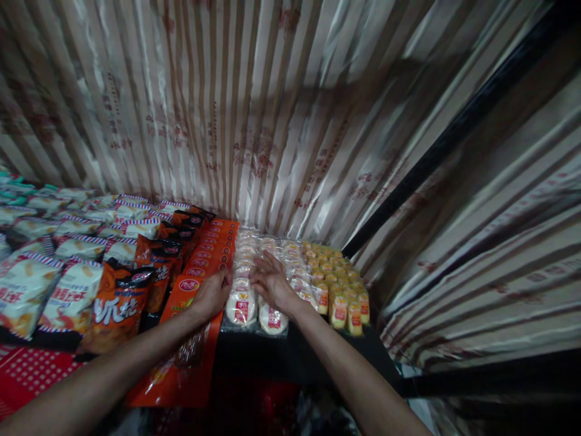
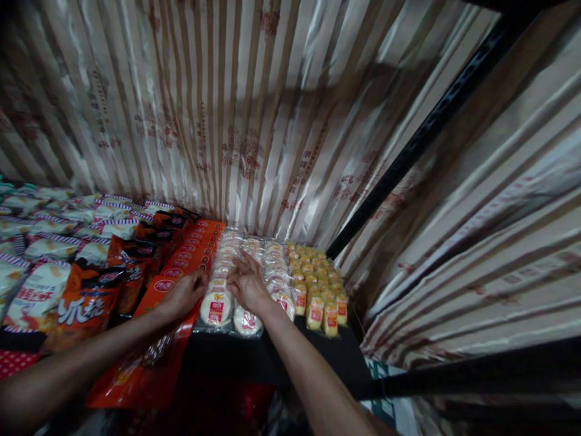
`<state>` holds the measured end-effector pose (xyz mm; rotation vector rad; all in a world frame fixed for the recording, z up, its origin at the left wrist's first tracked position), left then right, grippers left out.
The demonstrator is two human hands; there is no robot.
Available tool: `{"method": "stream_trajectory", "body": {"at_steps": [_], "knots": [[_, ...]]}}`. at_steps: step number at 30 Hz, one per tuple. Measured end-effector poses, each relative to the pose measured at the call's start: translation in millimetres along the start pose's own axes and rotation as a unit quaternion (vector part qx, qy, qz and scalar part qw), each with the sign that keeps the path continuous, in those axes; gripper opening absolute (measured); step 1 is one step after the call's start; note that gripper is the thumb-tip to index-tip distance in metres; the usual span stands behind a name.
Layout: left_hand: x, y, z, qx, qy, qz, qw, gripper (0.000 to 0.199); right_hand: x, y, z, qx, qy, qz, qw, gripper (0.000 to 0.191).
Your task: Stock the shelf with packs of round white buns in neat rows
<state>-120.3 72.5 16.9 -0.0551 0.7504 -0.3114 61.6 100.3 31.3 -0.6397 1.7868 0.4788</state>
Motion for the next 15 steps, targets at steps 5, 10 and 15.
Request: {"method": "stream_trajectory", "body": {"at_steps": [5, 10, 15], "knots": [[-0.2, 1, 3, -0.018, 0.011, -0.002, 1.000, 0.005, 3, 4, 1, 0.007, 0.021, 0.017, 1.000, 0.010], [-3.0, -10, 9, -0.014, 0.134, 0.033, 0.990, 0.021, 3, 2, -1, 0.021, 0.018, 0.019, 0.999, 0.011], [23.8, -43, 15, 0.083, 0.290, 0.014, 0.953, 0.032, 3, -6, -5, 0.020, 0.033, 0.059, 0.997, 0.020]]}}
Point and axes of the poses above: each hand's wrist, its own y-axis towards the middle knuckle, its own x-axis out of the palm, z = x × y, the point moved 2 cm from there along y, towards the middle knuckle, and after that the axes turned 14 degrees about -z, right-handed, at the moved point
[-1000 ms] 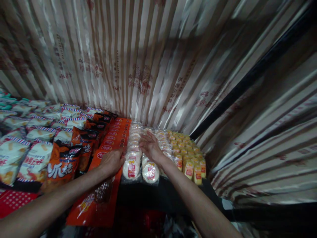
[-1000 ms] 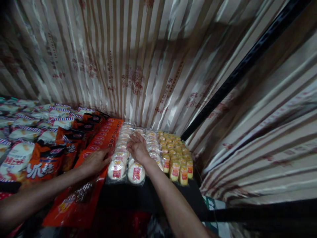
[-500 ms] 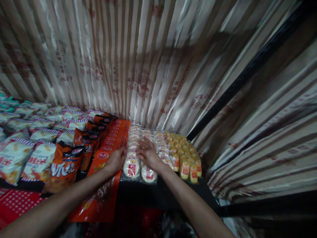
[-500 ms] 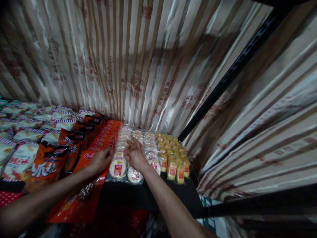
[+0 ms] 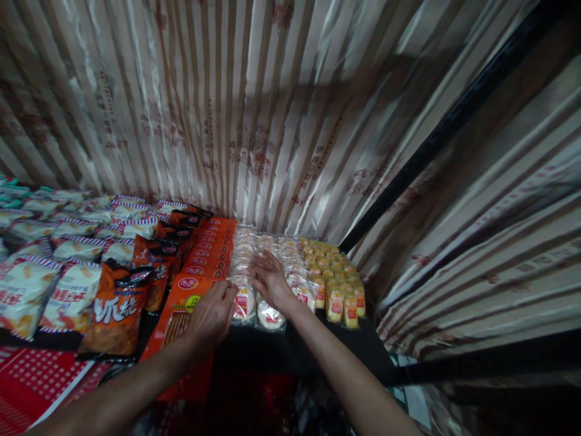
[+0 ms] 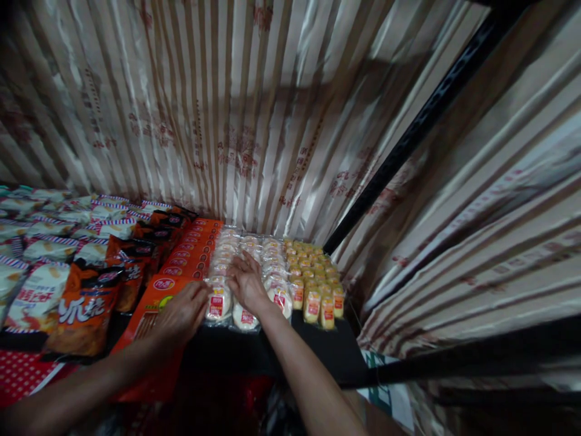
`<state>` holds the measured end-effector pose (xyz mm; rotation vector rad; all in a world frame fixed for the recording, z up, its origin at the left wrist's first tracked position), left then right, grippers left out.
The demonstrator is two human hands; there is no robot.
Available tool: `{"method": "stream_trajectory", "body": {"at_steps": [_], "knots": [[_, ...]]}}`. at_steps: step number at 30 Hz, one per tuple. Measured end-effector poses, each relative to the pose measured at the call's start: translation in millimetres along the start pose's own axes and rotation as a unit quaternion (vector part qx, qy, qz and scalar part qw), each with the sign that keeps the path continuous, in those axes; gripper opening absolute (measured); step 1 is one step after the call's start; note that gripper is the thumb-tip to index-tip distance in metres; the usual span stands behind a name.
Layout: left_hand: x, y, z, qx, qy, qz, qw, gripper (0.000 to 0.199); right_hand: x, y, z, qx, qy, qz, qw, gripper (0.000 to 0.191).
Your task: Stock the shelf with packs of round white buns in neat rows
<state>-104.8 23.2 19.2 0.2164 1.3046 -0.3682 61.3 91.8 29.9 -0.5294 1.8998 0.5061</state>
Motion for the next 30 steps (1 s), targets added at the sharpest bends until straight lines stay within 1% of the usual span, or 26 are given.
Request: {"method": "stream_trajectory", "body": {"at_steps": [3, 5, 8, 11, 13, 14, 17, 20, 22, 24, 26, 28, 30], "knots": [[20.0, -18, 18, 0.065, 0.062, 0.053, 0.995, 0.044, 3, -17, -7, 0.002, 0.000, 0.055, 0.998, 0.025], [32.9, -25, 25, 0.078, 0.079, 0.071, 0.991, 0.051, 9, -34, -12, 0.011, -0.007, 0.079, 0.997, 0.029], [44.9, -29, 30, 0.079, 0.094, 0.073, 0.990, 0.055, 21, -66, -19, 0.012, -0.024, 0.073, 0.997, 0.033], [46.1, -30, 32, 0.090, 0.099, 0.076, 0.988, 0.055, 27, -91, -19, 0.021, -0.035, 0.050, 0.998, 0.035], [41.4, -27, 32, 0.079, 0.093, 0.075, 0.990, 0.054, 22, -96, -17, 0.028, -0.040, 0.039, 0.998, 0.038], [37.6, -24, 31, 0.065, 0.087, 0.067, 0.992, 0.053, 17, -94, -16, 0.031, -0.044, 0.035, 0.998, 0.039], [21.2, -10, 28, 0.011, 0.066, 0.016, 0.998, 0.052, -2, -71, -15, 0.046, -0.061, 0.027, 0.997, 0.043], [0.5, 13, 25, -0.037, 0.050, -0.033, 0.998, 0.053, -18, -32, -15, 0.087, -0.072, -0.003, 0.994, 0.048], [-11.5, 33, 21, -0.060, 0.047, -0.043, 0.996, 0.054, -23, -4, -11, 0.114, -0.070, -0.037, 0.990, 0.052], [-19.9, 55, 15, -0.070, 0.049, -0.024, 0.996, 0.054, -25, 22, -4, 0.145, -0.067, -0.067, 0.985, 0.054], [-23.0, 79, 9, -0.071, 0.050, -0.013, 0.996, 0.054, -25, 44, 6, 0.163, -0.069, -0.088, 0.980, 0.057], [-21.1, 100, 2, -0.082, 0.039, -0.030, 0.995, 0.054, -23, 61, 16, 0.171, -0.074, -0.101, 0.977, 0.057], [-16.3, 115, -3, -0.094, 0.021, -0.051, 0.994, 0.053, -20, 71, 24, 0.180, -0.075, -0.108, 0.975, 0.057]]}}
Point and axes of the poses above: each hand's wrist, its own y-axis towards the middle knuckle, its own x-axis out of the palm, z = x × y, the point moved 2 cm from there along y, towards the middle knuckle, and after that the axes turned 14 degrees about -z, right-handed, at the moved point
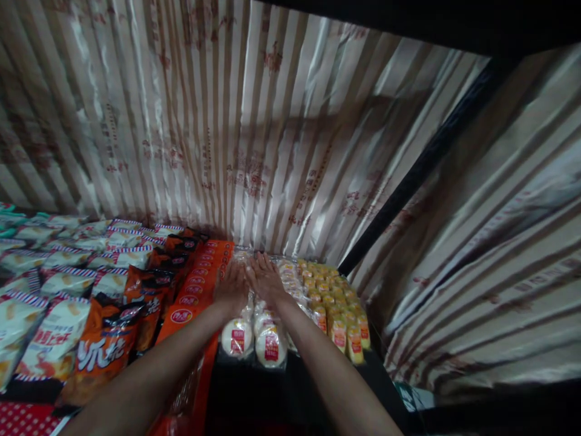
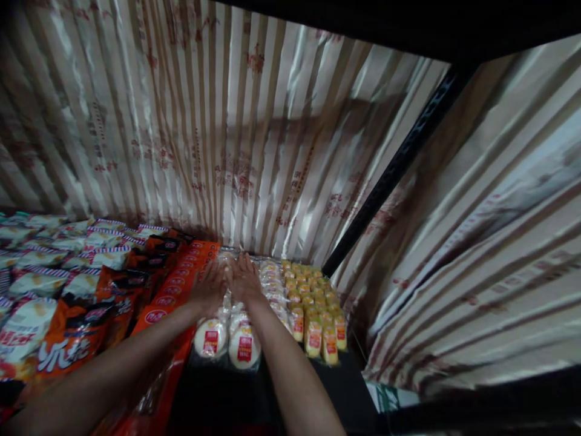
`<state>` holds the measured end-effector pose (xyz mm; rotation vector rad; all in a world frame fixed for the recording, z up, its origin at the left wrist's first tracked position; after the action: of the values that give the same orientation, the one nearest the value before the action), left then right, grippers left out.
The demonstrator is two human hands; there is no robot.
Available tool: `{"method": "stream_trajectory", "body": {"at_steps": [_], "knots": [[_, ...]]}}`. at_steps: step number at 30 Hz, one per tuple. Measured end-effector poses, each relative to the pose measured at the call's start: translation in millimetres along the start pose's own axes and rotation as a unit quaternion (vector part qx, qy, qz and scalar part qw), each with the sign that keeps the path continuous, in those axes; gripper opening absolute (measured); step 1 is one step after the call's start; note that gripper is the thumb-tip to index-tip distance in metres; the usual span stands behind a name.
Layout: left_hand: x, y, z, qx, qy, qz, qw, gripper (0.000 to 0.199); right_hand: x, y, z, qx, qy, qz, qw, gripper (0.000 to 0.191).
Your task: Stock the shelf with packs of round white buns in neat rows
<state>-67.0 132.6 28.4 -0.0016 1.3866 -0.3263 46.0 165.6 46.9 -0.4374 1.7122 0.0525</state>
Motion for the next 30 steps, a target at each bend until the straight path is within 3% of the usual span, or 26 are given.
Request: {"method": "stream_trajectory", "body": {"at_steps": [4, 11, 20, 27, 30], "knots": [[10.7, 11, 0, 0.019, -0.003, 0.001, 1.000, 0.052, 12, 9, 6, 0.011, 0.006, -0.017, 1.000, 0.059], [27.6, 5, 2, 0.040, 0.034, 0.065, 0.997, 0.051, 35, 5, 10, 0.007, 0.004, -0.003, 1.000, 0.060], [5.7, 15, 4, 0.016, 0.013, 0.010, 1.000, 0.054, 20, 16, 18, 0.027, -0.001, 0.008, 1.000, 0.057], [19.4, 16, 4, 0.028, 0.027, 0.023, 0.999, 0.054, 33, 14, 22, 0.020, -0.016, -0.003, 1.000, 0.057], [16.9, 17, 4, 0.040, 0.038, 0.017, 0.998, 0.054, 31, 15, 22, 0.022, -0.011, 0.004, 1.000, 0.059]]}}
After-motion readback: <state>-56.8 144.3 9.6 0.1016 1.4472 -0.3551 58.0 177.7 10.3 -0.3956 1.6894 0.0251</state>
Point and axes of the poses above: each hand's wrist, its own y-axis towards the middle knuckle, its own x-axis out of the palm, z = x × y, the point moved 2 cm from there along y, towards the middle knuckle, and after that the axes turned 14 degrees about -z, right-handed, at the moved point
